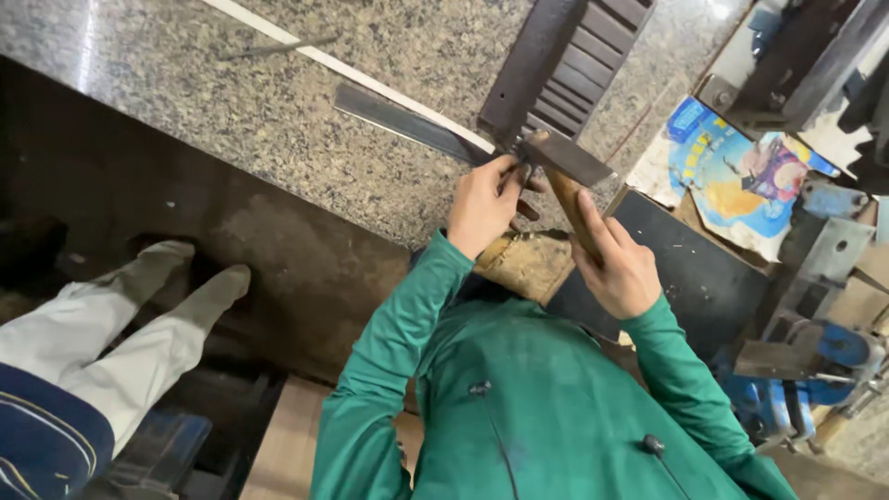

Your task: The person repeatedly hammers a thin metal strip on a curved metal form to bend it, then uses a manual press to flatten or straighten it. They inspect the strip between steps and place finished pieces into a wooden holder.

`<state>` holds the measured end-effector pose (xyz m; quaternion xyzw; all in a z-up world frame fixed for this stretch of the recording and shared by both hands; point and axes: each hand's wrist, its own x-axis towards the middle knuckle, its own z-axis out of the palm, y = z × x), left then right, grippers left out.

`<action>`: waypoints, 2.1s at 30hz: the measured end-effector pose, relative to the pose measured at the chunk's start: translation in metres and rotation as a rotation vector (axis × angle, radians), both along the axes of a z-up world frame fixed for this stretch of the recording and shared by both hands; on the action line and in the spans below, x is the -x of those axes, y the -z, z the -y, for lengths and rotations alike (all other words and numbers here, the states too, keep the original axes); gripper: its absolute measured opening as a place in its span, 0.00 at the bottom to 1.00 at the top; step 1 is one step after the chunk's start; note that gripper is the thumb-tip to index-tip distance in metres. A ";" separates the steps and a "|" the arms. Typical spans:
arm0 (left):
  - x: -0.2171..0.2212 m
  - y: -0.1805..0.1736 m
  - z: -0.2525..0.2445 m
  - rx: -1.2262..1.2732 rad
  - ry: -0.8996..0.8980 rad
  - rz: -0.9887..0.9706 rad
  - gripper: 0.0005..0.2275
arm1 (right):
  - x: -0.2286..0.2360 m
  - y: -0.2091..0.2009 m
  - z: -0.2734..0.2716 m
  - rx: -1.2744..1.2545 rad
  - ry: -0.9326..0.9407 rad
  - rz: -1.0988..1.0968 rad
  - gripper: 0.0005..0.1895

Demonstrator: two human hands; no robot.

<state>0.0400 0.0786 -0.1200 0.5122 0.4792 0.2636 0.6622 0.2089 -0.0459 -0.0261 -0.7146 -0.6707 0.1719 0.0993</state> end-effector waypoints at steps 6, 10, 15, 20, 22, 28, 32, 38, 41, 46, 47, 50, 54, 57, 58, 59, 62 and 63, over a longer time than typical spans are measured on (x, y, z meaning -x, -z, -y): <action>0.004 -0.008 -0.002 0.113 0.004 0.097 0.09 | 0.008 0.005 -0.014 -0.153 -0.052 -0.153 0.37; 0.002 -0.017 -0.007 0.136 0.034 0.071 0.10 | 0.003 0.006 0.003 0.186 0.424 -0.662 0.38; 0.016 -0.021 -0.004 0.220 0.050 0.259 0.09 | -0.041 0.019 0.057 0.184 0.629 -0.925 0.40; 0.029 -0.075 -0.003 0.032 0.019 0.231 0.10 | -0.067 0.033 0.095 0.135 0.561 -0.334 0.36; 0.033 -0.108 -0.004 -0.057 0.025 0.127 0.10 | -0.072 0.016 0.102 -0.157 0.192 0.208 0.34; 0.036 -0.198 0.004 -0.328 0.026 0.007 0.11 | -0.034 -0.008 0.061 -0.091 0.304 -0.255 0.22; 0.056 -0.229 0.011 -0.145 -0.060 0.311 0.14 | 0.000 -0.013 0.036 -0.082 0.108 -0.433 0.20; 0.098 -0.235 0.012 0.131 -0.490 0.868 0.33 | 0.011 0.010 0.030 0.045 -0.124 -0.712 0.19; 0.121 -0.229 0.005 -0.038 -0.497 0.996 0.33 | 0.004 0.021 0.039 0.152 -0.215 -0.821 0.19; 0.161 -0.211 0.009 -0.157 -0.796 1.000 0.25 | -0.002 0.024 0.057 0.058 -0.186 -0.853 0.14; 0.170 -0.205 0.012 -0.159 -0.837 0.999 0.25 | -0.001 0.022 0.059 -0.034 -0.171 -0.777 0.16; 0.202 -0.183 0.018 -0.177 -0.921 1.033 0.22 | 0.002 0.022 0.057 -0.075 -0.054 -0.702 0.14; 0.244 -0.151 0.029 -0.094 -0.954 1.159 0.17 | -0.002 0.029 0.058 -0.113 -0.008 -0.699 0.13; 0.270 -0.128 0.038 -0.131 -1.007 1.263 0.15 | -0.009 0.035 0.060 0.081 0.079 -1.023 0.10; 0.277 -0.122 0.037 -0.157 -0.976 1.263 0.14 | -0.014 0.032 0.062 0.091 0.033 -1.021 0.09; 0.282 -0.116 0.035 -0.184 -0.946 1.262 0.14 | -0.019 0.026 0.065 0.101 -0.013 -1.018 0.09; 0.280 -0.109 0.032 -0.251 -1.164 1.073 0.20 | -0.027 0.004 0.067 0.176 0.006 -1.169 0.11; 0.274 -0.111 0.029 -0.271 -1.282 0.972 0.23 | -0.029 -0.005 0.065 0.209 0.042 -1.246 0.12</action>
